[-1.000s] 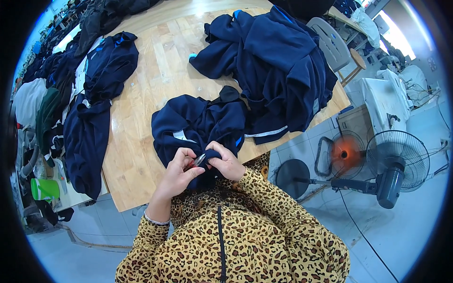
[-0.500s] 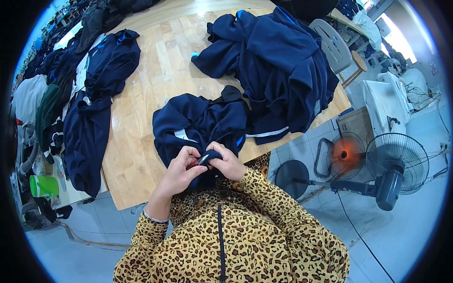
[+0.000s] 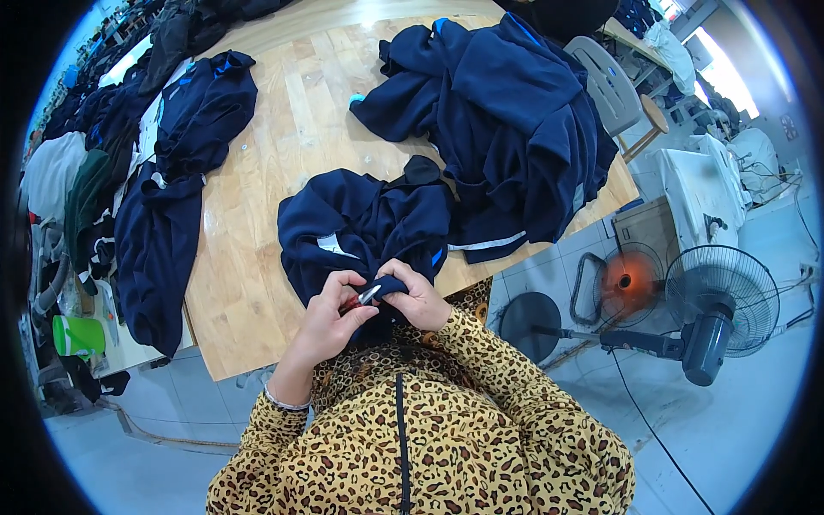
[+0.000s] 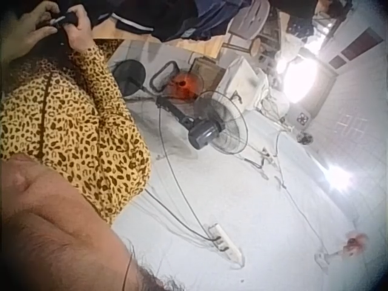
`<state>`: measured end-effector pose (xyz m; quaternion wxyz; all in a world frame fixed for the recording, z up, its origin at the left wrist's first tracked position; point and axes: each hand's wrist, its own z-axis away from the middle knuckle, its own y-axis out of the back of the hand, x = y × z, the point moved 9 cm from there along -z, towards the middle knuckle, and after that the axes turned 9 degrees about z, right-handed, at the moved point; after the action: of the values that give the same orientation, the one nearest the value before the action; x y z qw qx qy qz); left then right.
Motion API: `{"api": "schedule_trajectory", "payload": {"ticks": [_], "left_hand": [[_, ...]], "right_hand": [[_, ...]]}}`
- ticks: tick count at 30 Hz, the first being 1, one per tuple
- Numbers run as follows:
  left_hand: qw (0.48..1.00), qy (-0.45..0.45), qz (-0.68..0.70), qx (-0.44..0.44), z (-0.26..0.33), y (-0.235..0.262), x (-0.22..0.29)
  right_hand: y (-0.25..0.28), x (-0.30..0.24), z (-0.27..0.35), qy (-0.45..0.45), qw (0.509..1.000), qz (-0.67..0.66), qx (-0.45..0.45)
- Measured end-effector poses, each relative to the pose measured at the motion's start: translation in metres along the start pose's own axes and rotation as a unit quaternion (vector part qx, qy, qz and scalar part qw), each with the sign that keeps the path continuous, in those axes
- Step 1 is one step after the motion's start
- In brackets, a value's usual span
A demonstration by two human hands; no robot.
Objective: Trimming loose threads from blue athletic pants using small scissors at a garment factory workbench.
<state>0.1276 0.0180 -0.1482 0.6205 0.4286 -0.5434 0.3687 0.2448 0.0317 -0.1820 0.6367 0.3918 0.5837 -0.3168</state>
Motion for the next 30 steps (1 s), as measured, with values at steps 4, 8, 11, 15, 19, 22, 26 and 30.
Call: {"api": "schedule_trajectory", "payload": {"ticks": [4, 8, 11, 15, 19, 22, 26, 30], "left_hand": [[0.988, 0.012, 0.151, -0.015, 0.0, 0.0, -0.011], [0.977, 0.021, 0.202, 0.066, -0.003, 0.014, -0.019], [0.987, -0.003, 0.149, 0.059, -0.007, 0.004, -0.012], [0.974, 0.093, 0.207, 0.008, -0.005, -0.005, -0.027], [0.977, 0.045, 0.202, 0.039, -0.006, 0.003, -0.026], [0.985, 0.033, 0.164, 0.039, -0.006, 0.002, -0.024], [0.983, 0.035, 0.175, 0.042, -0.007, 0.003, -0.024], [0.978, 0.034, 0.199, 0.041, -0.01, 0.002, -0.03]], "right_hand": [[0.006, -0.001, 0.001, 0.041, 0.998, 0.047, 0.033], [0.009, 0.002, 0.006, 0.04, 0.996, 0.067, 0.046], [0.009, 0.0, 0.008, 0.037, 0.995, 0.072, 0.055], [0.016, -0.03, 0.007, 0.104, 0.986, 0.109, 0.076], [0.021, -0.044, 0.011, 0.072, 0.977, 0.186, 0.074], [0.023, -0.034, 0.011, 0.0, 0.984, 0.171, 0.044], [0.017, 0.003, 0.02, -0.182, 0.956, -0.219, 0.065], [0.014, 0.017, 0.02, -0.217, 0.902, -0.368, 0.056]]}}
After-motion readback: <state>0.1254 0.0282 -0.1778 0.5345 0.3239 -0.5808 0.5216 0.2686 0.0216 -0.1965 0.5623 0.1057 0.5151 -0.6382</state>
